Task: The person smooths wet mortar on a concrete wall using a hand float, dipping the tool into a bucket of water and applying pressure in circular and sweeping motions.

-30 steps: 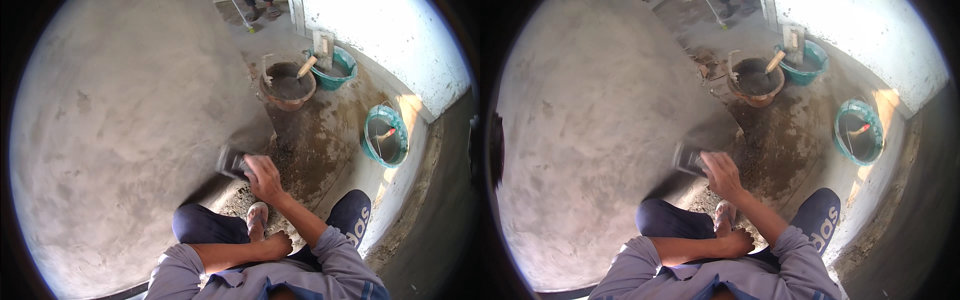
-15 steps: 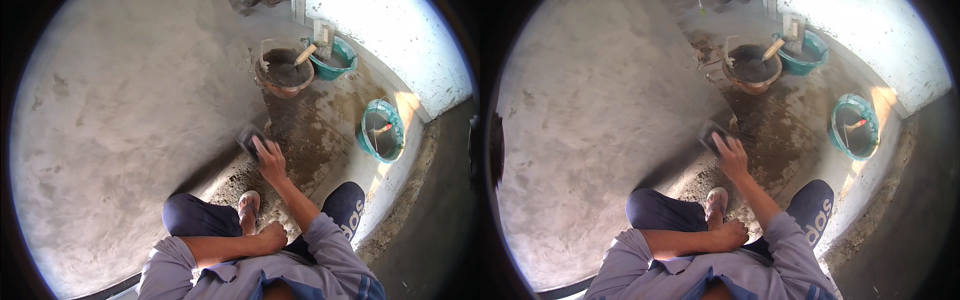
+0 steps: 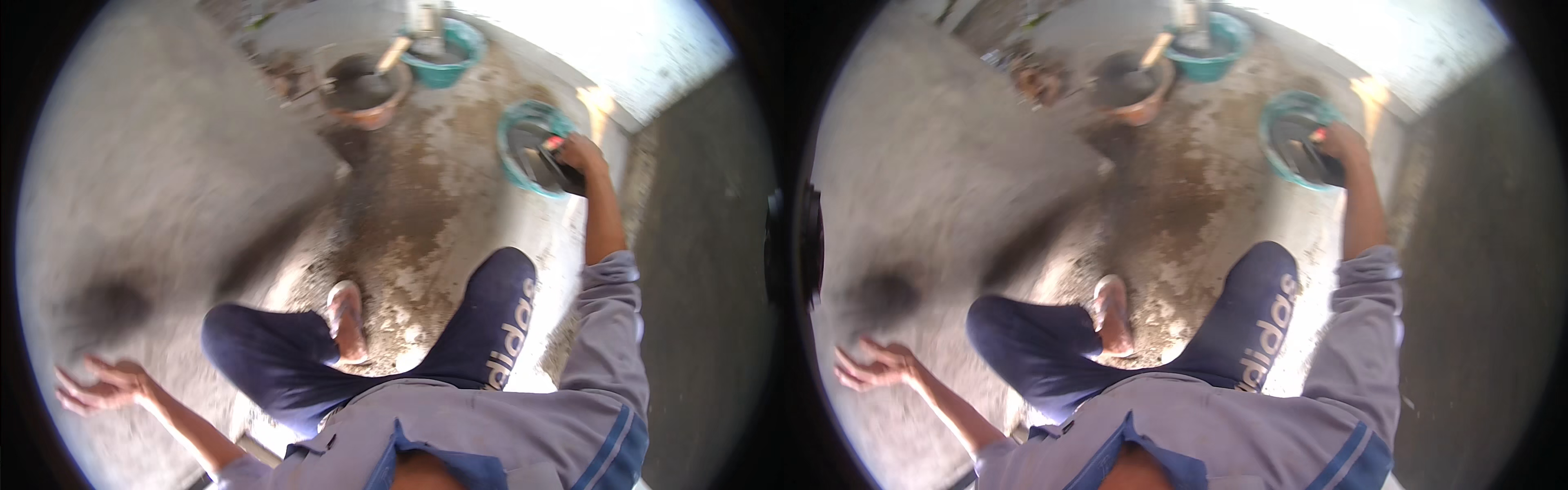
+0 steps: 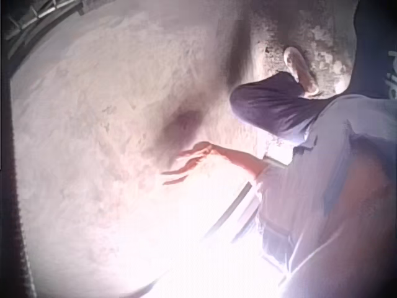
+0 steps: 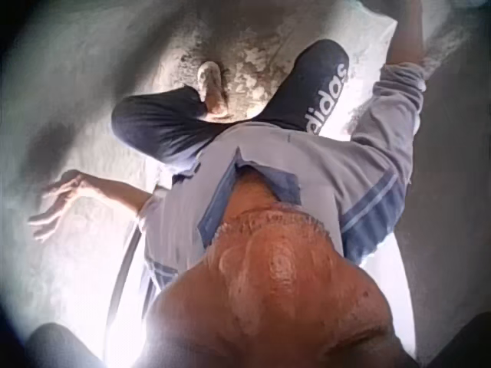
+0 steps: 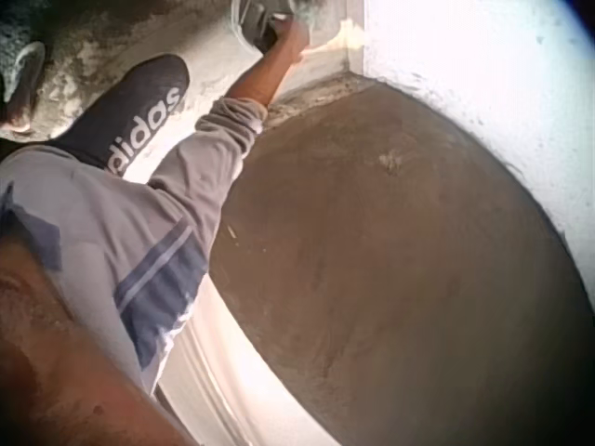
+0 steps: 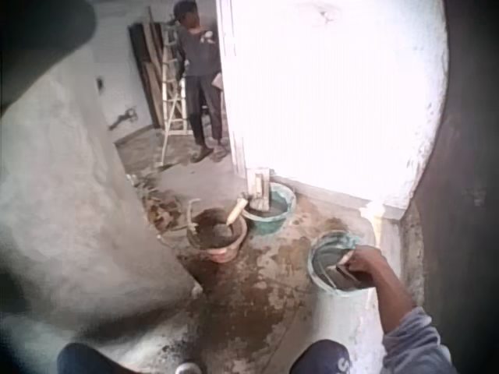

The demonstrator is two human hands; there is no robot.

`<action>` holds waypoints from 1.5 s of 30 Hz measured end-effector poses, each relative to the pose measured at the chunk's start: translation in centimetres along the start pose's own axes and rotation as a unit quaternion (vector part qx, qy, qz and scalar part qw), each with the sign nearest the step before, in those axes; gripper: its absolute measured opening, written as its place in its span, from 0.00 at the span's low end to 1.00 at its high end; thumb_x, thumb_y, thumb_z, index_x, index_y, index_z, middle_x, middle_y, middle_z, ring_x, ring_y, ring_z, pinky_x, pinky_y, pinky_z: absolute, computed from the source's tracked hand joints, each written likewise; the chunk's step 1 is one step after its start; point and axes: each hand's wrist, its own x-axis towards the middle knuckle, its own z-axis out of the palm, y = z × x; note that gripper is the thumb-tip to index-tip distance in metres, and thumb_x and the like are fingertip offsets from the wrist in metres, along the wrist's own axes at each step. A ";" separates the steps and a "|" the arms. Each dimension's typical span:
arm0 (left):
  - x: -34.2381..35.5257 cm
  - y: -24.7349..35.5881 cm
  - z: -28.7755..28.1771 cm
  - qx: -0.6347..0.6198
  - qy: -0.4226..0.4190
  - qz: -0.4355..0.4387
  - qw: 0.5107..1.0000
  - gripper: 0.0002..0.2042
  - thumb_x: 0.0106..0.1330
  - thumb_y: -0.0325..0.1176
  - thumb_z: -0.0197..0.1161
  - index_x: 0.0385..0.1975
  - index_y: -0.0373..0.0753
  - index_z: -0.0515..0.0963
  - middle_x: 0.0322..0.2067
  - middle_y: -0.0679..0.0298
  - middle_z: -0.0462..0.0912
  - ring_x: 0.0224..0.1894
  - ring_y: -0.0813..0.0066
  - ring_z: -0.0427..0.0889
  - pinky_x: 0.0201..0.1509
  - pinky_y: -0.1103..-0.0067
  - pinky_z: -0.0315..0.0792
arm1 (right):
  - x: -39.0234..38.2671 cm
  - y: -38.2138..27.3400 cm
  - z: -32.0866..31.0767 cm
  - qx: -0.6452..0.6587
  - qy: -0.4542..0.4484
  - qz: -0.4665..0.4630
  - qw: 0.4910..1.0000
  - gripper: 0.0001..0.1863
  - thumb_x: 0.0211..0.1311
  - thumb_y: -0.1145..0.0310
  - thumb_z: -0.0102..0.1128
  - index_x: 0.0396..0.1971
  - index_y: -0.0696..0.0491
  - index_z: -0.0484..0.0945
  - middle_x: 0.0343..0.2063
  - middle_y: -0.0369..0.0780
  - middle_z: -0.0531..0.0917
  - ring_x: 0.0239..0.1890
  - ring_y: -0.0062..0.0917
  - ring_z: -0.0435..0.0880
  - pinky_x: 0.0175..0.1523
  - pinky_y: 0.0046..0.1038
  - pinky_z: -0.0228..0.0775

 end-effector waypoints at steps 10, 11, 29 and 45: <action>-1.4 -3.4 -0.8 0.208 -0.137 0.100 0.963 0.34 0.74 0.63 0.50 0.73 0.49 0.67 0.75 0.52 0.56 0.79 0.42 0.43 0.75 0.41 0.38 | 3.5 0.6 6.7 -0.101 -0.017 -0.048 0.994 0.21 0.61 0.65 0.53 0.50 0.57 0.83 0.50 0.51 0.85 0.55 0.48 0.84 0.59 0.46 0.75; -0.9 -3.6 -1.1 0.197 -0.131 0.117 0.965 0.34 0.74 0.63 0.50 0.74 0.49 0.66 0.76 0.53 0.56 0.80 0.45 0.43 0.76 0.42 0.36 | 3.6 1.7 7.7 -0.054 0.041 -0.055 0.996 0.22 0.61 0.65 0.55 0.54 0.57 0.81 0.52 0.52 0.84 0.57 0.49 0.82 0.61 0.45 0.73; -0.4 -3.1 -1.2 0.082 -0.009 0.084 0.993 0.36 0.77 0.56 0.51 0.75 0.35 0.59 0.77 0.50 0.47 0.80 0.49 0.40 0.79 0.46 0.38 | -12.3 -31.7 -0.3 0.361 0.414 -0.239 0.801 0.28 0.67 0.67 0.62 0.64 0.60 0.70 0.55 0.54 0.77 0.57 0.50 0.77 0.61 0.44 0.70; 0.0 -3.1 -0.5 0.124 -0.071 0.106 0.984 0.28 0.76 0.52 0.56 0.65 0.37 0.76 0.77 0.60 0.53 0.79 0.69 0.48 0.80 0.55 0.42 | -10.7 -47.0 -7.0 0.452 0.519 -0.288 0.666 0.35 0.57 0.81 0.65 0.67 0.47 0.73 0.45 0.46 0.76 0.47 0.42 0.80 0.52 0.39 0.76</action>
